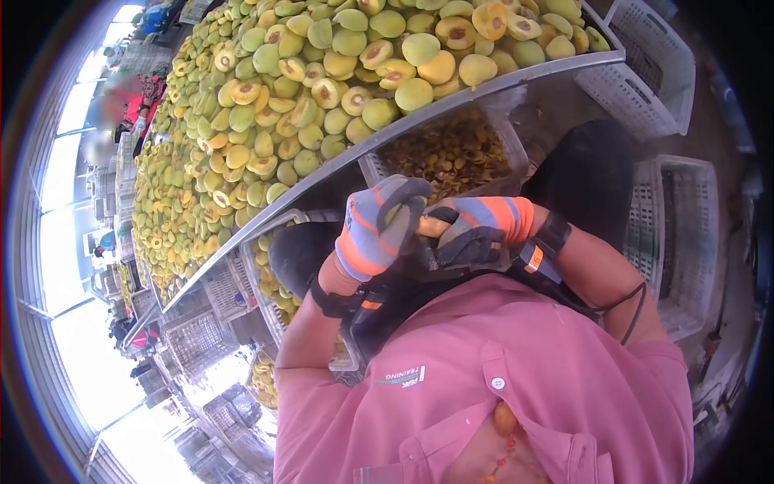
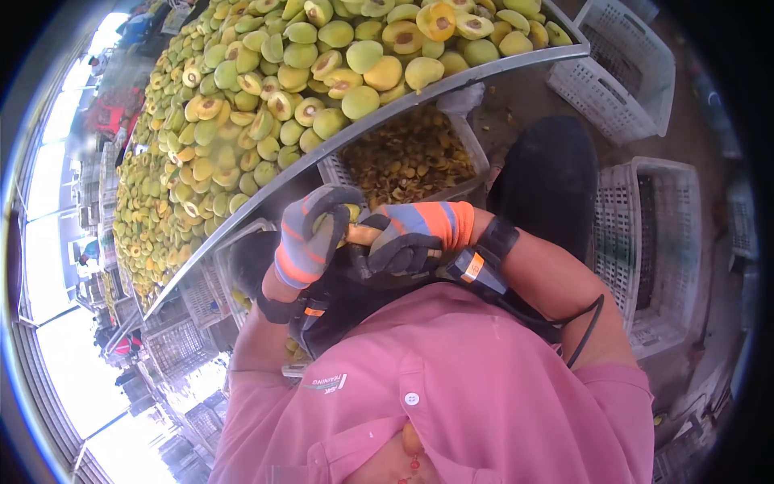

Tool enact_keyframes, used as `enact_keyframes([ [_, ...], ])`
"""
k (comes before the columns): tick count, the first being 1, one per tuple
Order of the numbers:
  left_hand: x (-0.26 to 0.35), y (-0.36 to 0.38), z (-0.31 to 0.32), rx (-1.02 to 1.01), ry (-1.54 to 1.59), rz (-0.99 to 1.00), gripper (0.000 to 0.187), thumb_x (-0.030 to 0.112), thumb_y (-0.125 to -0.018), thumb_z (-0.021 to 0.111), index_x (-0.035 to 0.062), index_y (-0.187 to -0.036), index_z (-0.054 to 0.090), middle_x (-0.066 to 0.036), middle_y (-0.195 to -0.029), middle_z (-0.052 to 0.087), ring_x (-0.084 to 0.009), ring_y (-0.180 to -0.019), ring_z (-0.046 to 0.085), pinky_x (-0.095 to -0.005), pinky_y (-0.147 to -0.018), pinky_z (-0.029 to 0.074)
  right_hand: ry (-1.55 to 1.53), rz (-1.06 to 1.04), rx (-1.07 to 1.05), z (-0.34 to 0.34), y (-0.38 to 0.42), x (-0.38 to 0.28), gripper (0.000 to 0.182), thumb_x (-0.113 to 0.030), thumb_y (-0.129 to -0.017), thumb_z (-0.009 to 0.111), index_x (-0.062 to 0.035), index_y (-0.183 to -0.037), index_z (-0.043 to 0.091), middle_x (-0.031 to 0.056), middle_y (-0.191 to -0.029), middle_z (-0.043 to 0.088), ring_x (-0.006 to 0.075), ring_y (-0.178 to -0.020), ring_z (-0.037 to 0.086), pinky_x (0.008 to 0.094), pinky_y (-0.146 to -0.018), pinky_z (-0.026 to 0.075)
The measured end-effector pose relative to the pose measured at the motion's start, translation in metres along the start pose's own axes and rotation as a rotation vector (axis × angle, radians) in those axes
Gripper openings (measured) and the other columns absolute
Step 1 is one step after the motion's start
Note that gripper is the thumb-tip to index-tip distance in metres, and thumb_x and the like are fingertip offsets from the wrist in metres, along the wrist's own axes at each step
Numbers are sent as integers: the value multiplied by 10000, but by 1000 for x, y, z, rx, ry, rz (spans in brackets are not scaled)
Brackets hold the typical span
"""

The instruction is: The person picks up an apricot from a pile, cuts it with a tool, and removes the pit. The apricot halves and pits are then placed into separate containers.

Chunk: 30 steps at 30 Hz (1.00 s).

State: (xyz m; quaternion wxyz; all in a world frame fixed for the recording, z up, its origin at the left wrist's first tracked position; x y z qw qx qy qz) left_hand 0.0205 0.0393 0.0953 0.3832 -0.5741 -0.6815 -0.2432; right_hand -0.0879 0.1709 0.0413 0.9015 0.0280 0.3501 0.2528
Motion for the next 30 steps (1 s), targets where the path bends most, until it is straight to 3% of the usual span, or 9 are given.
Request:
enact_keyframes([
  [5,7,-4,-7,-66,-384,355,228,-8,-695,608,11,-922,631,-135,-841,623,-313,-718,621,-375,-580,497,69,-64,-43,-7,-8,10,123,-153,-869,614,-33,-888,635,-47,-648,532,38,-545,497,224,-475,397],
  [12,15,-2,-12,-43,157,101,170,27,-835,528,-17,-970,622,-141,-812,628,-263,-679,621,-327,-638,496,-228,47,-166,0,-8,20,150,-130,-878,591,17,-906,581,-36,-609,479,34,-426,406,207,-376,314],
  [16,-16,7,13,301,300,-95,206,97,-918,469,-30,-1017,598,-111,-879,641,-172,-808,610,-308,-730,487,-241,-80,-176,-3,-7,14,114,-96,-884,557,13,-906,579,-27,-608,485,48,-434,420,224,-382,332],
  [17,-31,18,31,331,445,-309,190,84,-912,487,-28,-1022,594,-118,-896,639,-174,-825,603,-290,-740,477,-265,-127,-124,-7,-9,7,113,-101,-887,555,7,-904,581,-26,-611,488,51,-446,431,228,-390,340],
  [22,-49,48,-26,617,-106,-362,181,63,-915,507,1,-1040,623,-78,-944,652,-150,-888,581,-297,-795,475,-18,-333,389,-65,-31,26,142,-191,-923,562,-60,-962,599,-36,-652,505,74,-505,473,243,-421,379],
  [24,-47,78,-73,778,-409,-438,204,107,-934,511,4,-1066,627,-101,-978,652,-177,-892,590,-310,-804,479,-520,-239,493,-84,-42,36,130,-195,-931,560,-74,-968,587,-41,-653,499,79,-495,468,247,-428,397],
  [26,-39,102,-109,825,-761,-765,262,214,-916,570,-3,-1053,626,-144,-914,661,-250,-854,636,-355,-777,491,-638,-194,394,-76,-44,28,112,-185,-935,551,-76,-951,568,-44,-649,490,76,-490,463,247,-433,404],
  [29,-97,170,-146,567,-1477,-859,363,299,-902,594,-8,-1095,624,-149,-910,675,-267,-836,640,-353,-751,488,-826,-194,315,-89,-61,24,98,-175,-936,544,-78,-925,546,-49,-648,484,67,-491,457,238,-438,400],
  [30,-100,168,-153,626,-1245,-864,383,319,-894,600,-6,-1094,631,-152,-918,679,-266,-840,642,-353,-756,487,-893,-212,309,-97,-67,23,97,-173,-936,543,-78,-915,539,-51,-649,484,62,-492,456,234,-440,396],
])
Point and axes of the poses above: each hand's wrist, its own y-axis away from the middle knuckle, its own z-axis out of the palm, x = y × z, the point moved 2 cm from there along -y, towards the middle knuckle
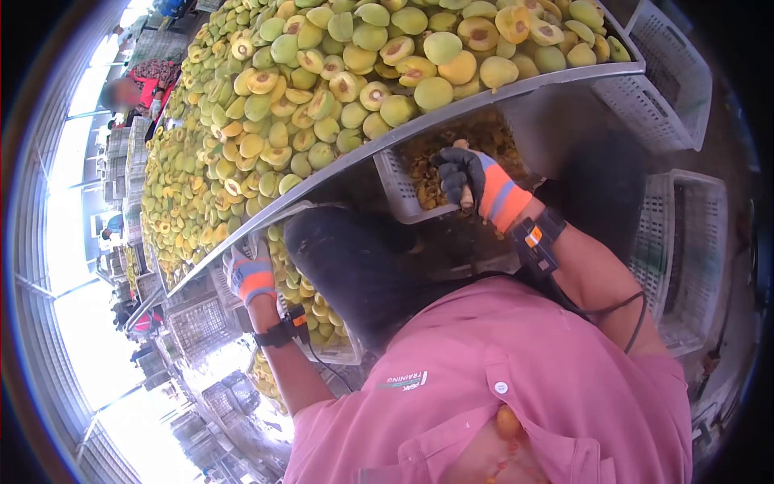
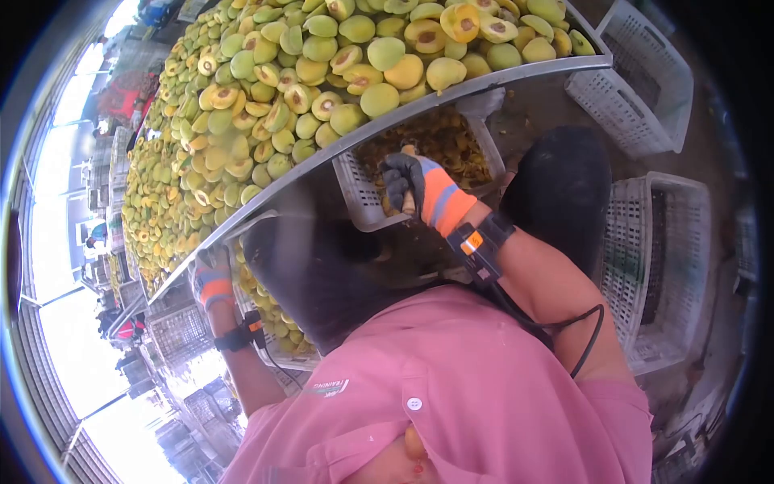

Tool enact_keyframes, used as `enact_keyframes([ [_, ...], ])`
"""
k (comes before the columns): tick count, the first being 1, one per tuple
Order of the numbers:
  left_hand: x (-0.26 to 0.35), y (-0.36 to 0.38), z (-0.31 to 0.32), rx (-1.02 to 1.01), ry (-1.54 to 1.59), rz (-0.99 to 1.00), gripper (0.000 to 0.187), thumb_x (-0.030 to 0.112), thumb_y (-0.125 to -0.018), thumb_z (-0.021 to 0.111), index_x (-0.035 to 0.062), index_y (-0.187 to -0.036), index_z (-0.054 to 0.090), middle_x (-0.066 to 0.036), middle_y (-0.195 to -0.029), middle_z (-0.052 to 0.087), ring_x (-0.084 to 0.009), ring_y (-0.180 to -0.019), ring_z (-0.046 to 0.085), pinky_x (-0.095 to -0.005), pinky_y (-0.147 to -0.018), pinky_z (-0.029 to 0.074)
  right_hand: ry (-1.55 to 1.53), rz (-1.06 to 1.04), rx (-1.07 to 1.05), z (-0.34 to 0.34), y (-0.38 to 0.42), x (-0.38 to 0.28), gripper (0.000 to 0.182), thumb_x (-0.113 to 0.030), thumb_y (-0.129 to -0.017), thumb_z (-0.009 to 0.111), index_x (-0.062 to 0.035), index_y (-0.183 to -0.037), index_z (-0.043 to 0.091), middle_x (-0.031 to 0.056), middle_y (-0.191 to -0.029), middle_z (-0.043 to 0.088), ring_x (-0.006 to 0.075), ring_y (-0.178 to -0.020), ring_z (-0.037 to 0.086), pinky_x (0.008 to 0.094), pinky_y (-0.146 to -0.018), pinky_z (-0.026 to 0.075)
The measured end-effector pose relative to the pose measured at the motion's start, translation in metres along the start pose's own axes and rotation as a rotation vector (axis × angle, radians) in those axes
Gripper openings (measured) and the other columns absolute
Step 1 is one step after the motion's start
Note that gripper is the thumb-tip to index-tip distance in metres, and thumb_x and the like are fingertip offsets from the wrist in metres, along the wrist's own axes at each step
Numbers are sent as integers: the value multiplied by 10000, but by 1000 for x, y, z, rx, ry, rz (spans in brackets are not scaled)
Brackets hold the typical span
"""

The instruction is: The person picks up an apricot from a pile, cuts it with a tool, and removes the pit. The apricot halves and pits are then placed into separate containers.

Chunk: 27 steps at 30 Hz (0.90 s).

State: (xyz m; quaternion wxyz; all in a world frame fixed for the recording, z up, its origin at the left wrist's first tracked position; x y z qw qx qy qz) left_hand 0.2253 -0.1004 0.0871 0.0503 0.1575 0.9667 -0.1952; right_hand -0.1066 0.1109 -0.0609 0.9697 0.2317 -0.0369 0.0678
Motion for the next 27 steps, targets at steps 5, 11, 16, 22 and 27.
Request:
enact_keyframes([
  [5,38,-77,47,-329,642,-53,461,400,-844,620,-19,-1029,674,-185,-978,687,-279,-900,644,-357,-813,478,83,-51,-101,15,-2,-12,105,-159,-939,537,-57,-956,554,-43,-652,480,64,-493,443,227,-466,398],
  [11,71,-153,133,-421,403,1,450,339,-813,656,-52,-1037,655,-188,-989,683,-274,-848,641,-354,-779,481,380,-242,141,15,13,3,142,-195,-913,590,-55,-886,583,-23,-627,476,110,-464,418,267,-456,391],
  [16,94,-124,106,-404,1207,-358,246,118,-780,676,64,-1002,582,-73,-824,625,-208,-693,616,-312,-534,459,779,-151,265,27,19,-4,195,-232,-860,659,-59,-795,599,10,-636,536,140,-538,513,293,-498,444],
  [22,156,-35,18,-638,1808,-320,240,137,-862,531,83,-1095,507,-88,-875,606,-186,-590,565,-266,-449,419,1182,-737,-47,46,12,39,130,-175,-866,610,-58,-915,584,52,-722,606,147,-637,571,306,-595,464],
  [27,211,26,-6,-805,1825,-127,369,214,-893,464,64,-1225,516,-56,-855,597,-112,-557,517,-202,-449,370,1795,-864,124,60,30,26,256,-212,-834,598,-76,-1051,598,191,-873,639,369,-793,603,399,-722,490],
])
Point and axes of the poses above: each hand's wrist, its own y-axis away from the middle knuckle, its own z-axis out of the palm, x = y × z, the point moved 2 cm from there along -y, towards the middle knuckle
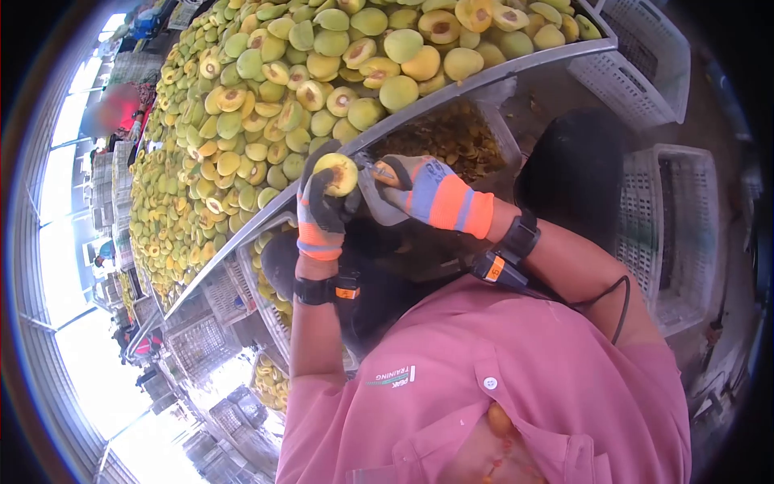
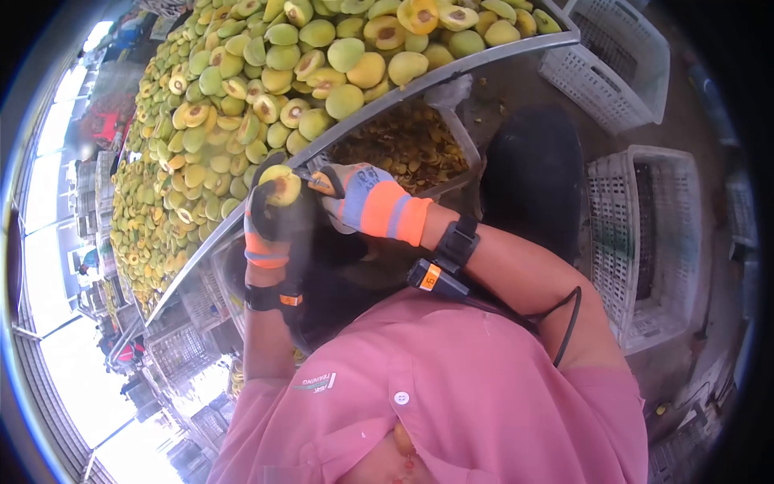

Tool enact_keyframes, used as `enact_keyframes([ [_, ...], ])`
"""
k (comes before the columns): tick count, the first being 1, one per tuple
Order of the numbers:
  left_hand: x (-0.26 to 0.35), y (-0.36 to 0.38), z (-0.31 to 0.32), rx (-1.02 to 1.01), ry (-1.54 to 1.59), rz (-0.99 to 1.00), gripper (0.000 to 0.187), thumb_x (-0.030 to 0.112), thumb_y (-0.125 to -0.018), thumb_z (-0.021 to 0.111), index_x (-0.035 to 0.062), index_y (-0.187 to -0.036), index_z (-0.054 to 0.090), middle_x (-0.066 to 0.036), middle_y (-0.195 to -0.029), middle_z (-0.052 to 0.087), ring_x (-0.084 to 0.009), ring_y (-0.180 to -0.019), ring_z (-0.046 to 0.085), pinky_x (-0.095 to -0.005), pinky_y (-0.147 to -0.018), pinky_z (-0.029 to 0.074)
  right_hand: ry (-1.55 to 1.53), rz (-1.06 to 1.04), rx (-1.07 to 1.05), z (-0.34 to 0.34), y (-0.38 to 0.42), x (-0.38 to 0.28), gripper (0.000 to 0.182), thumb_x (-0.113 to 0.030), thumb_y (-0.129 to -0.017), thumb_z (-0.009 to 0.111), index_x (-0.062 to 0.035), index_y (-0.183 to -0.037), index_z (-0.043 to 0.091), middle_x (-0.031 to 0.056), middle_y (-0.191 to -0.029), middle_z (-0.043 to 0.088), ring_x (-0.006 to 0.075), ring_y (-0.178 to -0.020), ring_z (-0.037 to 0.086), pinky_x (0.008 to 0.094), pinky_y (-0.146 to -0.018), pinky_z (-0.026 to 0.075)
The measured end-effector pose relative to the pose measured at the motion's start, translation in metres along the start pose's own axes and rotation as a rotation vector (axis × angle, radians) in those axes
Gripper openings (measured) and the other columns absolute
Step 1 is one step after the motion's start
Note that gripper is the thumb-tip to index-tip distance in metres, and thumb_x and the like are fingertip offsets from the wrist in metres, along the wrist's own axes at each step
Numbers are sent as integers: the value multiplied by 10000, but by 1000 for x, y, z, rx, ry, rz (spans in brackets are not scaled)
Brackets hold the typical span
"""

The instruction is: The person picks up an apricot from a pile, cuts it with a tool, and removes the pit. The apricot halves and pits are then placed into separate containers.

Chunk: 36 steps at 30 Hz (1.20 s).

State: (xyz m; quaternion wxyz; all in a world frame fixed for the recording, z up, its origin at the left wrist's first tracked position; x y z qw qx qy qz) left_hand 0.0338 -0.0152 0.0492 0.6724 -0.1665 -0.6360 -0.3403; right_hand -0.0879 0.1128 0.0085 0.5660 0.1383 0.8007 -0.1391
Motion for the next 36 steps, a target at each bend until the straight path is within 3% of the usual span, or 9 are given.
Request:
enact_keyframes([
  [3,-15,6,22,-69,59,-58,353,285,-925,460,68,-1190,548,-44,-854,591,-101,-559,513,-196,-451,364,245,21,20,-2,3,8,301,-290,-843,581,-96,-1074,586,196,-871,646,390,-810,612,432,-707,492],
  [7,-16,1,36,-51,-676,541,318,314,-955,477,76,-1143,571,-37,-879,601,-104,-636,563,-200,-488,427,331,56,8,-9,3,10,331,-340,-839,575,-105,-1071,581,197,-857,651,400,-807,617,453,-691,496],
  [10,-25,2,39,7,14,1,348,353,-971,495,48,-1114,581,-26,-869,609,-108,-737,588,-225,-567,476,308,104,-20,-13,5,7,323,-325,-837,580,-99,-1068,582,198,-860,655,403,-816,619,455,-696,500],
  [18,-39,-5,40,122,-139,89,221,141,-931,538,-30,-1063,586,-90,-894,644,-173,-777,605,-303,-691,497,44,113,-48,-4,10,15,217,-223,-824,595,-54,-959,618,190,-821,654,335,-745,630,411,-682,497],
  [20,-37,-5,39,90,-406,261,278,186,-1006,438,-35,-1014,607,-54,-874,640,-114,-762,569,-288,-656,476,-88,157,-97,-4,11,16,197,-201,-818,597,-45,-936,624,156,-766,649,256,-680,621,373,-651,487],
  [22,-36,-3,39,75,-630,417,262,181,-998,456,-32,-1019,607,-55,-870,640,-111,-755,568,-286,-645,469,-222,185,-155,-4,14,10,225,-201,-791,582,-47,-945,638,187,-772,638,318,-713,617,383,-697,491],
  [26,-42,-11,36,56,-474,291,259,165,-987,447,-28,-1043,610,-71,-856,639,-132,-744,575,-284,-648,470,-273,243,-180,-3,12,14,243,-202,-777,605,-23,-932,657,150,-739,640,257,-650,606,353,-628,488],
  [29,-28,-2,40,-31,-651,463,305,207,-999,426,-30,-1057,608,-70,-865,641,-147,-741,581,-279,-666,474,-648,349,-440,-2,13,27,194,-199,-868,625,-9,-909,632,9,-691,607,110,-611,540,293,-559,436],
  [36,-21,-3,48,-45,-198,222,570,442,-1022,292,-15,-1023,634,-74,-936,663,-148,-845,616,-279,-769,500,-1584,482,-884,-19,27,7,208,-229,-932,587,-28,-906,636,-38,-648,504,54,-486,482,203,-401,382],
])
Point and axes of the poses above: each hand's wrist, its own y-axis away from the middle knuckle, its own z-axis out of the palm, x = y × z, the point moved 2 cm from there along -y, towards the middle knuckle
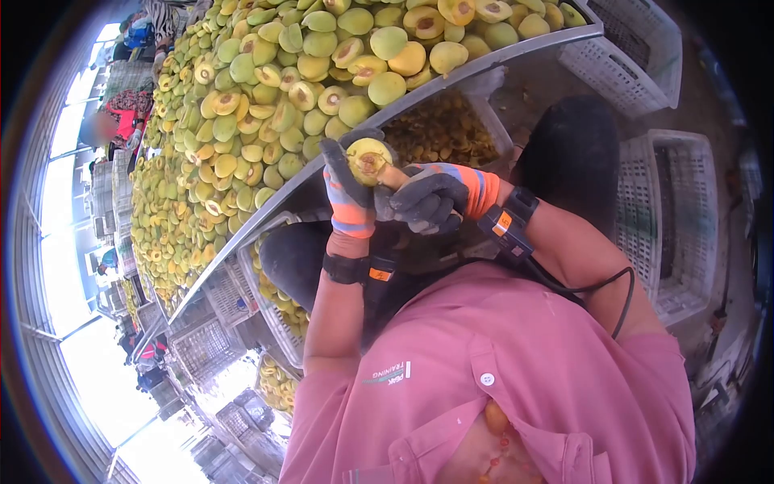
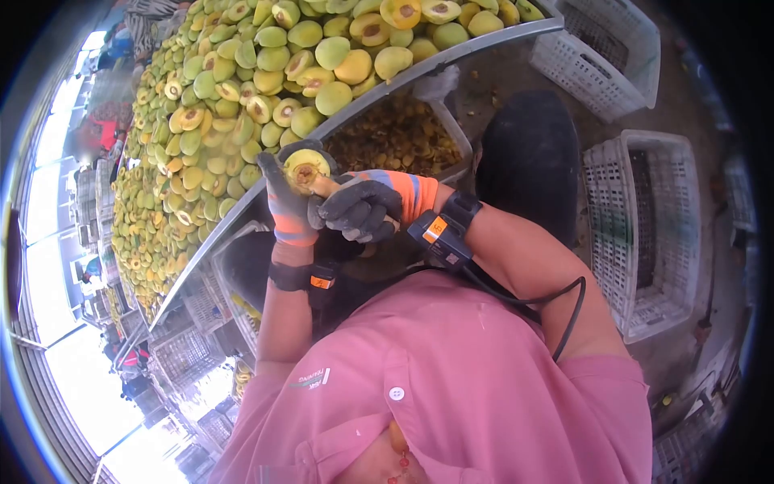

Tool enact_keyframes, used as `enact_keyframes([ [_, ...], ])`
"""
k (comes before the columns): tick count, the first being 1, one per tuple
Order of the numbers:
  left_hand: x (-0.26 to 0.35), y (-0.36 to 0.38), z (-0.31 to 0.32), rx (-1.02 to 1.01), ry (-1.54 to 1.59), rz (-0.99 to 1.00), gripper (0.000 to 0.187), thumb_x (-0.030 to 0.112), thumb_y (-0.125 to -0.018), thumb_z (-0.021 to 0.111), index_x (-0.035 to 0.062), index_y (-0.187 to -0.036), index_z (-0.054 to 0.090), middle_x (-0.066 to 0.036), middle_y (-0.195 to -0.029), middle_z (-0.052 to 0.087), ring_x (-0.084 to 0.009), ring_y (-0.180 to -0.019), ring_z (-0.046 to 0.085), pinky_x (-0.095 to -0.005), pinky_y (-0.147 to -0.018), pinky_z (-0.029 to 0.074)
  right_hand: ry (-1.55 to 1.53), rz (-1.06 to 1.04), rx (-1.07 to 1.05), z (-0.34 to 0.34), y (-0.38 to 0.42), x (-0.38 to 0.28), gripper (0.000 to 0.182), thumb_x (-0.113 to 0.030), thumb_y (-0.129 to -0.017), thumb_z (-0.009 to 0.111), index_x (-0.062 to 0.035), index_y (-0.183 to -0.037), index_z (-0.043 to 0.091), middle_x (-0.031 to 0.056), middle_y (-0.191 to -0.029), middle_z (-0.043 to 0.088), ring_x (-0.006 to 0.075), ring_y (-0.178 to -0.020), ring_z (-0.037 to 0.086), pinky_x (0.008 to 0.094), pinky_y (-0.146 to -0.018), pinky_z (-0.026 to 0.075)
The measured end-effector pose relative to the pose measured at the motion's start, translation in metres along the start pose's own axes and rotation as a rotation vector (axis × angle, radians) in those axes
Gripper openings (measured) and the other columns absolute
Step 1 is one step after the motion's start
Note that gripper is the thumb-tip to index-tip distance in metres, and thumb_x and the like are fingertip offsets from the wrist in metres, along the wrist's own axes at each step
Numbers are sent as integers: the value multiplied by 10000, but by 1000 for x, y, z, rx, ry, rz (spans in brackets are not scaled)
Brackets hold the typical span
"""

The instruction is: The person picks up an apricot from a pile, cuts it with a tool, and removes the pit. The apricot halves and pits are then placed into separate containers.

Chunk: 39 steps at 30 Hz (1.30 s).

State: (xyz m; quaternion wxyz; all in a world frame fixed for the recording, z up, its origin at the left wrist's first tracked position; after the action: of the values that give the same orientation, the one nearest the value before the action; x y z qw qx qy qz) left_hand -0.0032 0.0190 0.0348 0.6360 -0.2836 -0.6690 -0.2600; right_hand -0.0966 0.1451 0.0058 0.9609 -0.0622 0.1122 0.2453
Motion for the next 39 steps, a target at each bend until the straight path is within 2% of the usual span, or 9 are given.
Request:
enact_keyframes([
  [3,-2,6,-11,-22,-69,34,526,424,-1018,310,-4,-1066,612,-69,-955,655,-153,-842,614,-270,-770,502,-195,111,-137,0,8,-11,168,-178,-902,581,-23,-912,644,4,-646,553,91,-544,538,257,-467,450],
  [6,-5,9,-25,-31,-319,164,379,303,-980,384,5,-1100,585,-76,-993,631,-169,-864,604,-279,-771,503,1387,-140,944,-6,2,-12,171,-162,-844,591,-17,-919,641,61,-689,611,166,-575,568,322,-553,486],
  [10,-19,5,-32,-86,-739,383,478,-33,-723,678,-12,-1175,523,-145,-1056,609,-277,-928,619,-336,-811,509,1140,-463,783,-4,-8,-1,208,-170,-812,587,-26,-947,651,133,-778,656,262,-725,634,353,-681,493],
  [15,-27,13,-9,27,-304,87,460,3,-776,619,-39,-1218,499,-186,-1140,573,-314,-1026,588,-342,-850,487,1995,-66,1105,2,-12,0,213,-242,-821,616,-60,-914,675,153,-865,686,306,-863,668,366,-740,518],
  [18,-12,23,-12,36,-602,192,329,42,-895,489,-26,-1216,510,-192,-1175,566,-320,-987,586,-345,-852,476,2059,378,1043,-3,5,-20,244,-254,-834,580,-59,-964,646,147,-878,687,310,-848,670,377,-735,521],
  [22,11,28,-29,157,-835,99,231,96,-955,503,6,-1165,536,-109,-1064,622,-194,-960,592,-315,-858,474,2025,-126,1150,-15,5,-6,302,-256,-859,565,-45,-1074,552,198,-837,662,356,-814,647,427,-715,510],
  [26,25,49,-109,421,-920,132,187,129,-966,510,16,-1094,585,-75,-934,645,-121,-780,599,-256,-668,501,1906,105,1027,-16,6,1,299,-321,-832,557,-54,-961,591,210,-895,654,383,-867,629,443,-767,497],
  [32,54,94,-214,634,-1881,-217,414,369,-902,562,32,-1142,598,-218,-1103,612,-364,-1003,602,-445,-851,473,1863,52,1009,-17,2,-3,306,-327,-839,553,-54,-973,590,207,-910,657,387,-877,628,444,-760,497],
  [39,46,-28,-50,209,-1058,190,316,228,-875,614,58,-1141,617,-147,-1089,628,-291,-956,617,-367,-853,477,1694,-115,1164,-17,1,-11,304,-329,-822,612,-80,-997,611,202,-879,659,379,-842,633,448,-732,494],
])
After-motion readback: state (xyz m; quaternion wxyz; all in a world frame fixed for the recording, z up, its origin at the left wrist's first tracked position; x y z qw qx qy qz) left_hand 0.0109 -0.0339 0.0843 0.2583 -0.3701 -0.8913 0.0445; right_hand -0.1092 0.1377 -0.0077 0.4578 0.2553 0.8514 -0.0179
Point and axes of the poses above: each hand's wrist, its own y-axis away from the middle knuckle, its own z-axis out of the palm, x = y × z, the point moved 2 cm from there along -y, towards the middle knuckle
